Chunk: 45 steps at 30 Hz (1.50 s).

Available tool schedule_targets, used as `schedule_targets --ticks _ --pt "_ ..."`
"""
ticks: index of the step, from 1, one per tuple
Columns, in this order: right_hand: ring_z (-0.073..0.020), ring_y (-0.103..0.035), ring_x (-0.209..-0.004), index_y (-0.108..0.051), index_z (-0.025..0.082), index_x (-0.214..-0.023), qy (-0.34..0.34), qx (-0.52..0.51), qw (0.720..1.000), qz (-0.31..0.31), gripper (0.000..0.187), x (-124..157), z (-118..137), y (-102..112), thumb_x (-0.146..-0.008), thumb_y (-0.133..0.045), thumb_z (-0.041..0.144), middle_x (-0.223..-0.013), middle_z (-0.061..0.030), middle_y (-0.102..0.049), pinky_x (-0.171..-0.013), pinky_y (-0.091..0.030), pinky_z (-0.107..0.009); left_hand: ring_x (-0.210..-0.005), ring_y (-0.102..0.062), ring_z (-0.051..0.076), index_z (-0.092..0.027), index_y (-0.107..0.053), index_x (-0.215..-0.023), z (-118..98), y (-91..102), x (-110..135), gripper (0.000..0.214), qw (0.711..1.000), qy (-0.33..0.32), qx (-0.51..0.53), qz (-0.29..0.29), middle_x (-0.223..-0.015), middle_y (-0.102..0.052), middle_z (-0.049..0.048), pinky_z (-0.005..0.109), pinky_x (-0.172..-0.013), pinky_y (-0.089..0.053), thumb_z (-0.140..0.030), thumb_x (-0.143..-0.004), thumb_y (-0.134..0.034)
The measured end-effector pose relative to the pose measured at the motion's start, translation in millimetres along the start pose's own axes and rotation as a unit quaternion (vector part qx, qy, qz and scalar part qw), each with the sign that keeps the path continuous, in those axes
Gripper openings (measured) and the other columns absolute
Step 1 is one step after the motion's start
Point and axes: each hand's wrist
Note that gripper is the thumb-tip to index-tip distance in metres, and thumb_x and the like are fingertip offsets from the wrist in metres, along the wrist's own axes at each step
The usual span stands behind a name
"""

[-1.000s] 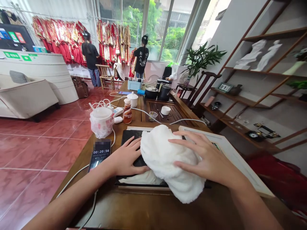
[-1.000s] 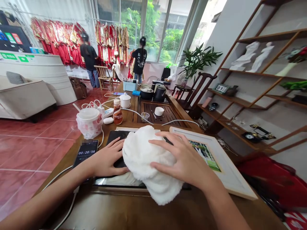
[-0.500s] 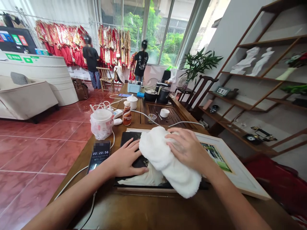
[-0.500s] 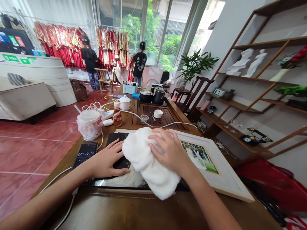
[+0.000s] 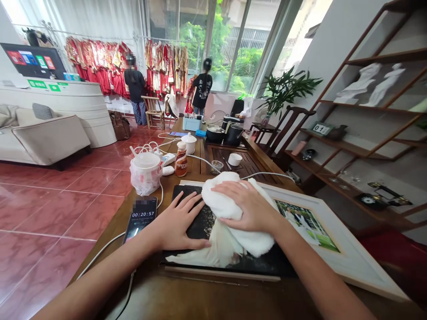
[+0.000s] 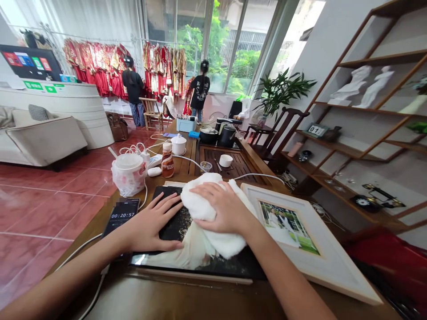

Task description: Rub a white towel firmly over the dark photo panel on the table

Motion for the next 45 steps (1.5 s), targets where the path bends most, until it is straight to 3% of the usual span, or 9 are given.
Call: schedule_targets --ticks 4,10,15,21,25,28,34,37,45 --pt "-0.0331 -0.048 -0.127 -0.042 0.022 -0.142 -0.007 -0.019 1.000 0.007 0.077 -4.4 -16.2 3.0 -0.078 -0.064 0.058 -0.142 -0.0125 -0.053 -0.105 -0.034 -0.054 -0.147 -0.020 0.035 -0.016 -0.023 -0.154 -0.3 1.2 -1.9 0.101 1.000 0.006 0.005 0.008 -0.159 -0.026 0.0139 0.056 -0.120 -0.011 -0.078 -0.080 -0.051" --pt "-0.0330 -0.046 -0.130 -0.053 0.030 -0.135 0.041 -0.015 0.999 0.020 0.065 -1.8 -29.1 -0.2 -0.078 -0.065 0.057 -0.143 -0.0101 -0.051 -0.104 -0.032 -0.057 -0.147 -0.018 0.034 -0.013 -0.018 -0.155 -1.8 1.3 -4.8 0.108 0.999 0.032 -0.004 0.018 -0.159 -0.023 0.0166 0.055 -0.120 -0.011 -0.080 -0.077 -0.051" --pt "-0.0345 -0.044 -0.131 -0.060 0.030 -0.128 0.056 -0.001 0.998 0.000 0.059 -0.1 -32.2 -6.7 -0.075 -0.068 0.055 -0.142 -0.0109 -0.052 -0.104 -0.028 -0.059 -0.148 -0.015 0.034 -0.016 -0.017 -0.156 0.0 -5.5 -7.4 0.105 0.999 0.033 -0.023 0.015 -0.160 -0.021 0.0149 0.055 -0.120 -0.009 -0.081 -0.079 -0.047" --pt "-0.0318 -0.041 -0.134 -0.059 0.034 -0.128 0.072 -0.047 0.995 0.053 0.058 10.9 -14.8 -3.2 -0.074 -0.066 0.051 -0.144 -0.0049 -0.050 -0.107 -0.023 -0.057 -0.147 -0.019 0.034 -0.016 -0.021 -0.155 2.3 -11.5 -11.1 0.101 0.999 0.026 -0.034 0.003 -0.160 -0.022 0.0153 0.055 -0.120 -0.012 -0.079 -0.081 -0.049" --pt "-0.0296 -0.043 -0.132 -0.058 0.033 -0.129 0.133 -0.081 0.985 0.081 0.059 19.4 7.0 0.1 -0.073 -0.066 0.047 -0.144 -0.0043 -0.050 -0.111 -0.017 -0.055 -0.147 -0.018 0.035 -0.015 -0.032 -0.150 4.3 -14.5 -11.2 0.093 0.998 0.021 -0.051 0.019 -0.157 -0.028 0.0180 0.056 -0.119 -0.014 -0.071 -0.081 -0.057" --pt "-0.0282 -0.045 -0.130 -0.057 0.032 -0.130 0.166 -0.094 0.977 0.091 0.060 20.5 9.8 -0.2 -0.073 -0.067 0.047 -0.143 -0.0035 -0.052 -0.113 -0.015 -0.053 -0.147 -0.016 0.036 -0.013 -0.034 -0.149 5.8 -16.1 -10.5 0.094 0.998 0.023 -0.058 0.030 -0.155 -0.031 0.0209 0.057 -0.119 -0.014 -0.068 -0.078 -0.062" --pt "-0.0320 -0.046 -0.129 -0.060 0.033 -0.127 0.084 -0.051 0.994 0.045 0.055 14.5 -30.8 -6.3 -0.076 -0.068 0.051 -0.142 -0.0059 -0.053 -0.103 -0.030 -0.055 -0.148 -0.016 0.035 -0.014 -0.021 -0.155 5.1 -14.9 -10.4 0.103 0.999 0.029 -0.032 0.013 -0.160 -0.022 0.0166 0.055 -0.120 -0.009 -0.080 -0.080 -0.047" --pt "-0.0324 -0.049 -0.126 -0.061 0.033 -0.127 0.074 -0.039 0.996 0.020 0.054 13.9 -39.7 -7.0 -0.077 -0.068 0.050 -0.139 -0.0067 -0.056 -0.100 -0.034 -0.054 -0.148 -0.016 0.035 -0.015 -0.016 -0.156 4.9 -14.0 -9.9 0.104 0.999 0.031 -0.029 0.010 -0.160 -0.022 0.0153 0.054 -0.120 -0.009 -0.080 -0.080 -0.047" --pt "-0.0301 -0.046 -0.129 -0.056 0.035 -0.131 0.137 -0.114 0.979 0.099 0.058 20.1 12.3 0.4 -0.075 -0.067 0.044 -0.142 -0.0043 -0.053 -0.109 -0.023 -0.055 -0.147 -0.017 0.037 -0.017 -0.035 -0.149 8.4 -17.8 -8.0 0.095 0.999 0.023 -0.041 0.016 -0.156 -0.030 0.0174 0.057 -0.119 -0.013 -0.070 -0.076 -0.063"
Point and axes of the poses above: each hand's wrist, its own x-axis away from the middle knuckle, its own y-axis out of the back of the hand, z = x × y
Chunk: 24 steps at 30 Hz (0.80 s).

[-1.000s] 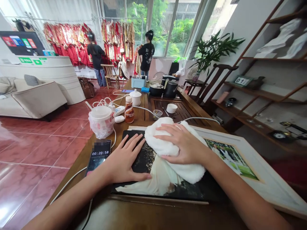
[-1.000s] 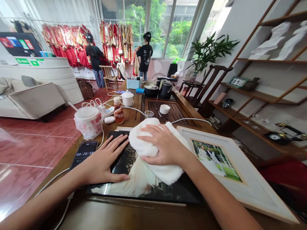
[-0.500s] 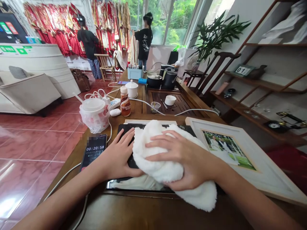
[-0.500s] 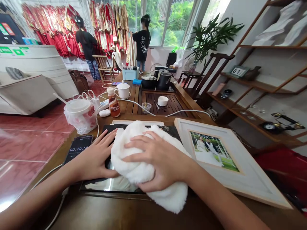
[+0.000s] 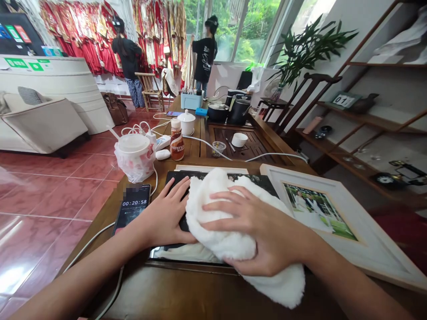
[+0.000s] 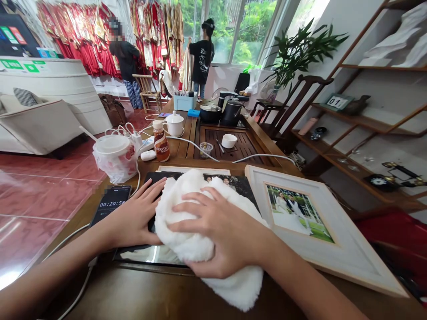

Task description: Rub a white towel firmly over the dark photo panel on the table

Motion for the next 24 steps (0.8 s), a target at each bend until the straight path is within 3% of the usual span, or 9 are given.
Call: schedule_targets --ticks 3,8,11,14,20,24 --pt "-0.0300 -0.046 -0.130 -0.057 0.035 -0.131 -0.017 0.008 1.000 -0.003 0.057 0.2 -5.0 0.7 -0.076 -0.067 0.045 -0.142 -0.0040 -0.052 -0.108 -0.025 -0.055 -0.148 -0.016 0.036 -0.015 -0.031 -0.151 -0.4 0.0 -0.1 0.098 1.000 0.002 -0.001 0.002 -0.157 -0.028 0.0185 0.055 -0.119 -0.012 -0.072 -0.077 -0.060" --pt "-0.0342 -0.049 -0.126 -0.061 0.030 -0.126 -0.092 0.071 0.992 -0.056 0.050 7.9 -47.9 6.9 -0.080 -0.065 0.050 -0.139 -0.0093 -0.055 -0.098 -0.035 -0.055 -0.148 -0.015 0.034 -0.017 -0.015 -0.156 -2.8 3.3 0.2 0.102 1.000 0.005 0.012 -0.008 -0.160 -0.021 0.0143 0.054 -0.120 -0.010 -0.079 -0.082 -0.047" --pt "-0.0339 -0.050 -0.123 -0.062 0.030 -0.122 -0.108 0.091 0.987 -0.080 0.046 11.4 -61.2 8.5 -0.082 -0.062 0.050 -0.136 -0.0091 -0.057 -0.094 -0.038 -0.054 -0.148 -0.015 0.034 -0.016 -0.013 -0.156 -3.5 4.6 0.4 0.103 1.000 0.003 0.006 -0.008 -0.160 -0.021 0.0145 0.053 -0.120 -0.010 -0.079 -0.082 -0.045" --pt "-0.0333 -0.049 -0.124 -0.063 0.031 -0.120 -0.093 0.085 0.989 -0.079 0.043 9.9 -49.4 5.5 -0.081 -0.063 0.049 -0.136 -0.0079 -0.057 -0.096 -0.034 -0.056 -0.148 -0.016 0.034 -0.016 -0.016 -0.156 -4.1 5.0 0.1 0.103 1.000 0.007 0.003 -0.008 -0.160 -0.021 0.0148 0.053 -0.120 -0.010 -0.080 -0.081 -0.045" --pt "-0.0296 -0.047 -0.127 -0.059 0.035 -0.124 -0.017 0.019 1.000 -0.006 0.048 -0.6 -3.0 -1.7 -0.078 -0.065 0.047 -0.138 -0.0026 -0.056 -0.107 -0.022 -0.057 -0.148 -0.016 0.034 -0.014 -0.034 -0.149 -3.6 2.1 0.5 0.093 1.000 0.004 -0.010 0.001 -0.157 -0.027 0.0187 0.054 -0.120 -0.012 -0.070 -0.079 -0.058" --pt "-0.0315 -0.048 -0.128 -0.060 0.033 -0.125 -0.045 0.026 0.998 -0.018 0.047 2.5 -14.0 2.0 -0.080 -0.064 0.047 -0.138 -0.0058 -0.056 -0.106 -0.025 -0.058 -0.148 -0.015 0.033 -0.014 -0.027 -0.152 -3.9 1.9 0.9 0.097 1.000 0.006 0.000 -0.005 -0.159 -0.024 0.0174 0.054 -0.120 -0.011 -0.075 -0.081 -0.051"
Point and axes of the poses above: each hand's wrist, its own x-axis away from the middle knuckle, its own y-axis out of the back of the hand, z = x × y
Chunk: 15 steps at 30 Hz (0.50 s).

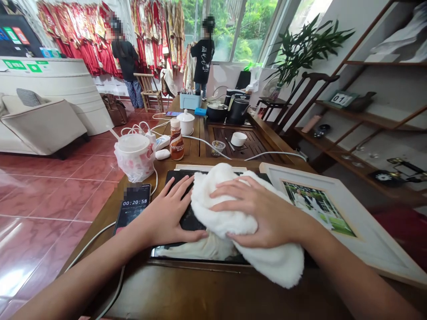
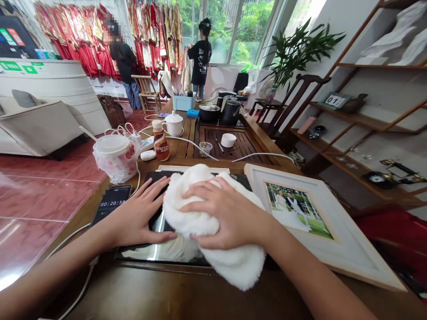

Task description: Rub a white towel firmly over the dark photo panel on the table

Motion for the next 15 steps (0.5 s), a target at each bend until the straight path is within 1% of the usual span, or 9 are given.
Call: schedule_targets --ticks 3,5,7,8,10,12,14,15 --pt "-0.0354 -0.050 -0.124 -0.063 0.029 -0.122 -0.052 0.042 0.997 -0.040 0.044 4.9 -27.1 4.2 -0.081 -0.064 0.046 -0.135 -0.0094 -0.058 -0.098 -0.034 -0.058 -0.149 -0.014 0.032 -0.014 -0.018 -0.155 -0.7 1.2 0.1 0.103 1.000 0.006 0.006 0.005 -0.160 -0.020 0.0155 0.053 -0.120 -0.008 -0.080 -0.081 -0.044" --pt "-0.0359 -0.052 -0.121 -0.064 0.028 -0.121 -0.078 0.063 0.993 -0.061 0.041 7.8 -43.0 6.2 -0.083 -0.064 0.044 -0.133 -0.0092 -0.059 -0.093 -0.038 -0.055 -0.149 -0.014 0.032 -0.013 -0.017 -0.156 -0.6 1.7 0.3 0.104 1.000 0.008 0.009 0.007 -0.160 -0.020 0.0158 0.053 -0.120 -0.008 -0.081 -0.081 -0.043" --pt "-0.0354 -0.053 -0.120 -0.064 0.029 -0.120 -0.090 0.074 0.991 -0.069 0.039 9.1 -50.2 6.4 -0.084 -0.062 0.044 -0.132 -0.0091 -0.060 -0.090 -0.039 -0.054 -0.148 -0.014 0.033 -0.012 -0.019 -0.155 -0.2 1.9 0.9 0.105 1.000 0.010 0.011 0.005 -0.160 -0.020 0.0162 0.054 -0.120 -0.008 -0.082 -0.081 -0.043" --pt "-0.0352 -0.053 -0.120 -0.064 0.029 -0.119 -0.091 0.077 0.991 -0.068 0.038 8.9 -49.5 5.8 -0.084 -0.062 0.044 -0.132 -0.0093 -0.060 -0.090 -0.039 -0.054 -0.148 -0.015 0.034 -0.012 -0.019 -0.155 0.0 2.1 1.2 0.105 1.000 0.010 0.013 0.003 -0.160 -0.020 0.0162 0.054 -0.120 -0.009 -0.082 -0.080 -0.043" --pt "-0.0351 -0.051 -0.122 -0.064 0.030 -0.118 -0.077 0.074 0.992 -0.061 0.039 6.8 -39.1 3.3 -0.083 -0.063 0.046 -0.134 -0.0090 -0.059 -0.093 -0.035 -0.056 -0.148 -0.016 0.034 -0.013 -0.020 -0.155 0.2 2.5 2.0 0.105 1.000 0.011 0.017 -0.003 -0.160 -0.021 0.0163 0.054 -0.120 -0.010 -0.082 -0.080 -0.045" --pt "-0.0342 -0.049 -0.125 -0.063 0.032 -0.119 -0.043 0.051 0.997 -0.042 0.042 3.4 -20.3 -0.1 -0.080 -0.065 0.047 -0.136 -0.0070 -0.057 -0.099 -0.029 -0.058 -0.148 -0.016 0.034 -0.013 -0.023 -0.154 0.2 3.0 2.6 0.103 1.000 0.011 0.016 -0.003 -0.159 -0.023 0.0169 0.054 -0.120 -0.011 -0.081 -0.080 -0.046" --pt "-0.0314 -0.047 -0.128 -0.060 0.035 -0.123 0.002 0.010 1.000 -0.006 0.047 -0.1 -0.5 -2.9 -0.078 -0.066 0.047 -0.138 -0.0041 -0.056 -0.105 -0.022 -0.058 -0.148 -0.016 0.033 -0.013 -0.029 -0.152 0.0 3.0 2.8 0.100 1.000 0.009 0.008 0.003 -0.158 -0.025 0.0186 0.054 -0.120 -0.011 -0.078 -0.080 -0.051" --pt "-0.0304 -0.047 -0.128 -0.060 0.035 -0.123 0.013 -0.002 1.000 0.006 0.046 -1.5 7.2 -3.7 -0.078 -0.066 0.047 -0.139 -0.0032 -0.055 -0.106 -0.020 -0.058 -0.148 -0.016 0.034 -0.013 -0.032 -0.151 -0.2 2.8 2.7 0.098 1.000 0.007 0.003 0.006 -0.158 -0.026 0.0195 0.054 -0.120 -0.012 -0.076 -0.080 -0.054"
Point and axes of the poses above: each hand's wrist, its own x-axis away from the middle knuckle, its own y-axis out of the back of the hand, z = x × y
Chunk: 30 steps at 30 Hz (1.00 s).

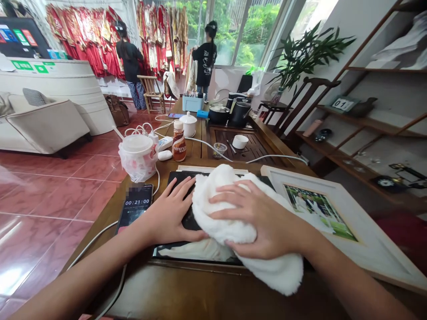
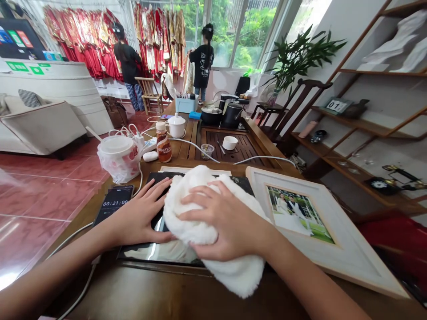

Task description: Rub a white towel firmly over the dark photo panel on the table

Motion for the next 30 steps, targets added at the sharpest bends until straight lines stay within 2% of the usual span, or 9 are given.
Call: schedule_targets --ticks 3,9,12,14,19,22,25,30 --pt "-0.0292 -0.046 -0.129 -0.059 0.036 -0.125 0.002 -0.018 1.000 0.014 0.047 -1.4 5.4 0.5 -0.080 -0.065 0.047 -0.140 -0.0026 -0.054 -0.108 -0.018 -0.056 -0.148 -0.015 0.033 -0.013 -0.035 -0.149 -0.9 -0.6 -1.0 0.094 1.000 -0.001 -0.007 0.004 -0.157 -0.028 0.0200 0.053 -0.120 -0.011 -0.074 -0.080 -0.055" --pt "-0.0344 -0.050 -0.124 -0.065 0.027 -0.119 -0.102 0.036 0.993 -0.055 0.042 7.7 -40.1 11.2 -0.084 -0.061 0.049 -0.135 -0.0107 -0.058 -0.097 -0.032 -0.056 -0.149 -0.014 0.032 -0.011 -0.020 -0.155 -2.3 0.9 -1.7 0.107 1.000 0.011 0.000 0.010 -0.160 -0.019 0.0172 0.053 -0.121 -0.008 -0.084 -0.080 -0.041" --pt "-0.0356 -0.051 -0.122 -0.066 0.024 -0.118 -0.117 0.051 0.990 -0.065 0.040 10.9 -51.0 14.1 -0.085 -0.060 0.044 -0.133 -0.0131 -0.059 -0.094 -0.035 -0.055 -0.149 -0.013 0.033 -0.010 -0.021 -0.155 -1.9 1.4 -0.9 0.108 1.000 0.013 0.000 0.011 -0.160 -0.019 0.0168 0.053 -0.121 -0.008 -0.084 -0.079 -0.041" --pt "-0.0357 -0.050 -0.123 -0.066 0.026 -0.118 -0.098 0.049 0.992 -0.054 0.039 10.3 -44.6 12.6 -0.083 -0.062 0.043 -0.134 -0.0118 -0.059 -0.096 -0.033 -0.056 -0.148 -0.014 0.034 -0.010 -0.022 -0.154 -1.5 0.9 -0.9 0.108 1.000 0.013 0.003 0.007 -0.160 -0.020 0.0170 0.053 -0.121 -0.009 -0.084 -0.079 -0.042" --pt "-0.0316 -0.047 -0.127 -0.062 0.035 -0.121 0.001 -0.012 1.000 0.000 0.044 3.4 -3.8 2.9 -0.077 -0.066 0.044 -0.136 -0.0037 -0.057 -0.106 -0.020 -0.057 -0.147 -0.018 0.035 -0.015 -0.031 -0.151 0.6 -3.7 -1.4 0.097 1.000 -0.002 0.005 -0.008 -0.158 -0.027 0.0173 0.056 -0.119 -0.013 -0.076 -0.080 -0.054" --pt "-0.0290 -0.046 -0.129 -0.060 0.036 -0.123 0.011 -0.027 0.999 0.015 0.046 1.9 6.4 0.9 -0.078 -0.066 0.043 -0.137 -0.0015 -0.056 -0.107 -0.019 -0.055 -0.147 -0.018 0.035 -0.016 -0.036 -0.149 1.3 -5.8 -1.9 0.092 1.000 -0.011 -0.001 -0.010 -0.156 -0.031 0.0174 0.055 -0.119 -0.013 -0.071 -0.079 -0.060" --pt "-0.0292 -0.046 -0.129 -0.061 0.034 -0.123 -0.023 -0.013 1.000 -0.002 0.044 4.5 -5.6 3.3 -0.081 -0.063 0.045 -0.137 -0.0034 -0.056 -0.107 -0.021 -0.054 -0.148 -0.018 0.034 -0.017 -0.030 -0.152 -0.3 -4.6 -3.2 0.096 1.000 -0.004 0.002 -0.005 -0.158 -0.027 0.0151 0.054 -0.120 -0.012 -0.077 -0.081 -0.051" --pt "-0.0326 -0.050 -0.123 -0.064 0.028 -0.120 -0.111 0.055 0.991 -0.056 0.042 9.9 -40.2 9.1 -0.084 -0.060 0.049 -0.134 -0.0090 -0.059 -0.096 -0.033 -0.054 -0.148 -0.015 0.032 -0.012 -0.019 -0.155 -3.7 -0.4 -4.9 0.105 1.000 0.011 -0.002 0.009 -0.160 -0.020 0.0156 0.053 -0.121 -0.010 -0.082 -0.081 -0.043"
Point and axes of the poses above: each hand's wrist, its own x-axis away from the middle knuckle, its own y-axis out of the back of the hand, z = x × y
